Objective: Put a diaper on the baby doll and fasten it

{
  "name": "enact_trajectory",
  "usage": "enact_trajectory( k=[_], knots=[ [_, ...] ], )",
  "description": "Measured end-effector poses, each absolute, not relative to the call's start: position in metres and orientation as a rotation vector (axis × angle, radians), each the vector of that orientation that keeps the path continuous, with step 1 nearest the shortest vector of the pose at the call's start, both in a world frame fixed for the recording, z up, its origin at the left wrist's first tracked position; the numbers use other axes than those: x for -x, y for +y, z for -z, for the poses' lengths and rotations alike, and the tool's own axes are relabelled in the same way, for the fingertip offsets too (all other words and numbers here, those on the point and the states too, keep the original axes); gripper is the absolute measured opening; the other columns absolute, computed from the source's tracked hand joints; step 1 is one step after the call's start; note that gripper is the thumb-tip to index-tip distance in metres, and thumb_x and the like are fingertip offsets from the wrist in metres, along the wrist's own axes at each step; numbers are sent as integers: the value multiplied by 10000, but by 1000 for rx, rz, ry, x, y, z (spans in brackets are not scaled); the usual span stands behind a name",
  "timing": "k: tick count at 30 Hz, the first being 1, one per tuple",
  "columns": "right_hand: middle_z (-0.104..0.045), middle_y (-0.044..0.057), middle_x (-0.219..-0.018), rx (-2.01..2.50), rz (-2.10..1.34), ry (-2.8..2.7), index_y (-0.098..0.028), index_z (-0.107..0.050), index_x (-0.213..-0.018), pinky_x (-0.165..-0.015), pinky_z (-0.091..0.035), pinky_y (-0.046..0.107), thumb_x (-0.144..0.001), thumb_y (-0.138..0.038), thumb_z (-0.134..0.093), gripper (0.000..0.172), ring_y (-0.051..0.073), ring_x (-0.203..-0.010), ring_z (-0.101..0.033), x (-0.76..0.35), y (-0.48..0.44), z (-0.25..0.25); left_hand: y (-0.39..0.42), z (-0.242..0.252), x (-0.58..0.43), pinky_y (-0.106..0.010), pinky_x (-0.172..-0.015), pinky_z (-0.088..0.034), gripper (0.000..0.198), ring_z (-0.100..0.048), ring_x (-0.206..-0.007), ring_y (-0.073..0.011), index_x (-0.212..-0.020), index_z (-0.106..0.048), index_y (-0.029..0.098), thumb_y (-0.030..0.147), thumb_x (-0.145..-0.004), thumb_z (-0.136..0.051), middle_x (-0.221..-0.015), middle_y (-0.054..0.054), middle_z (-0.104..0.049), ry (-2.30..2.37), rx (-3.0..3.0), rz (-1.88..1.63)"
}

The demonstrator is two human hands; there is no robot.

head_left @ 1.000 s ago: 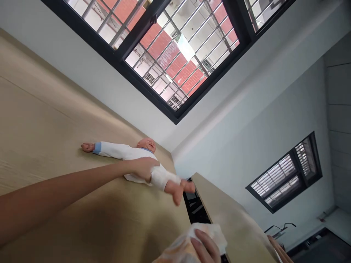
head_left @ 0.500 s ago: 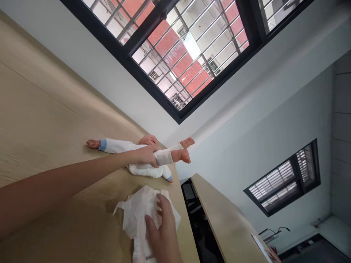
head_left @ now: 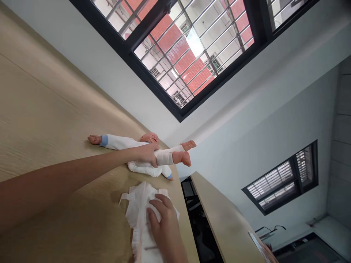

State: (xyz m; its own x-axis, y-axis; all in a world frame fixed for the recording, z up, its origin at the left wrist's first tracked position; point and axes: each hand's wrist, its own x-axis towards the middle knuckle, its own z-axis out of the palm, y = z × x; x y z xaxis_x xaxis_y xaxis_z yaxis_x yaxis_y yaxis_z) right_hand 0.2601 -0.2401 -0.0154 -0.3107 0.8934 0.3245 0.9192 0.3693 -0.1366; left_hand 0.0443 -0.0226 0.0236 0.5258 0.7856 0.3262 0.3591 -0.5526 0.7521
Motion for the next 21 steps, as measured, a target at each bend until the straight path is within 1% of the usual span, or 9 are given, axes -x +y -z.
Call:
enact_trajectory(
  k=[4,6,8,11,13,16,18,19,21],
  knots=[
    [-630,190,-1491,1697,219,-2443,-200,-804,-1094,-1119,-553,547,-874,-10,-580,367,383,-1417,-595,-259,-247,11,-21,-21,-45,-329,-744,-455,551,-685,-932,-303,-1045,-710,211,444,-564,-844,-955,-34,-750,899,-2170,-879],
    [-635,164,-1493,1707,164,-2493,-203,-783,-1074,-1094,-578,484,-862,39,-508,423,337,-1390,-624,-256,-250,13,-22,-20,-45,-338,-758,-469,552,-684,-941,-306,-1045,-718,207,415,-552,-850,-985,-40,-759,873,-2183,-869],
    [-673,142,-1439,1708,144,-2506,-207,-758,-1116,-1070,-591,443,-855,54,-470,468,303,-1336,-661,-255,-250,15,-24,-20,-45,-349,-773,-486,557,-683,-961,-318,-1042,-723,203,387,-533,-854,-1012,-51,-765,859,-2189,-854],
    [-713,154,-1328,1750,213,-2528,-200,-737,-1201,-1124,-542,507,-851,7,-530,457,329,-1279,-678,-260,-245,17,-26,-22,-44,-358,-785,-500,551,-679,-980,-324,-1036,-727,201,355,-522,-854,-1033,-57,-765,846,-2192,-836],
    [-717,171,-1307,1787,222,-2517,-206,-718,-1300,-1157,-499,557,-878,-63,-596,462,352,-1280,-675,-270,-241,19,-28,-23,-42,-353,-783,-495,536,-672,-974,-316,-1027,-729,193,342,-527,-851,-1018,-52,-761,840,-2196,-837],
    [-702,202,-1370,1857,101,-2404,-211,-671,-1434,-1093,-541,574,-929,-233,-691,505,391,-1343,-646,-291,-236,24,-29,-24,-39,-341,-771,-481,513,-659,-947,-297,-1032,-728,176,329,-552,-828,-980,-40,-748,847,-2195,-856],
    [-700,205,-1389,1866,29,-2336,-211,-666,-1450,-1036,-579,559,-933,-325,-732,534,400,-1356,-641,-303,-234,27,-28,-24,-37,-338,-765,-475,529,-655,-938,-295,-1042,-725,174,343,-552,-830,-974,-38,-744,861,-2189,-866],
    [-697,199,-1398,1848,28,-2320,-216,-677,-1436,-1036,-581,553,-920,-333,-751,534,398,-1356,-641,-306,-233,29,-27,-23,-37,-338,-764,-472,546,-655,-940,-298,-1048,-724,176,355,-545,-839,-978,-40,-744,868,-2185,-869],
    [-669,191,-1444,1774,94,-2302,-224,-692,-1398,-1084,-559,537,-897,-279,-761,509,384,-1377,-625,-308,-235,30,-25,-22,-37,-337,-767,-468,575,-657,-945,-304,-1052,-724,182,376,-527,-860,-988,-45,-746,878,-2171,-873]
  ],
)
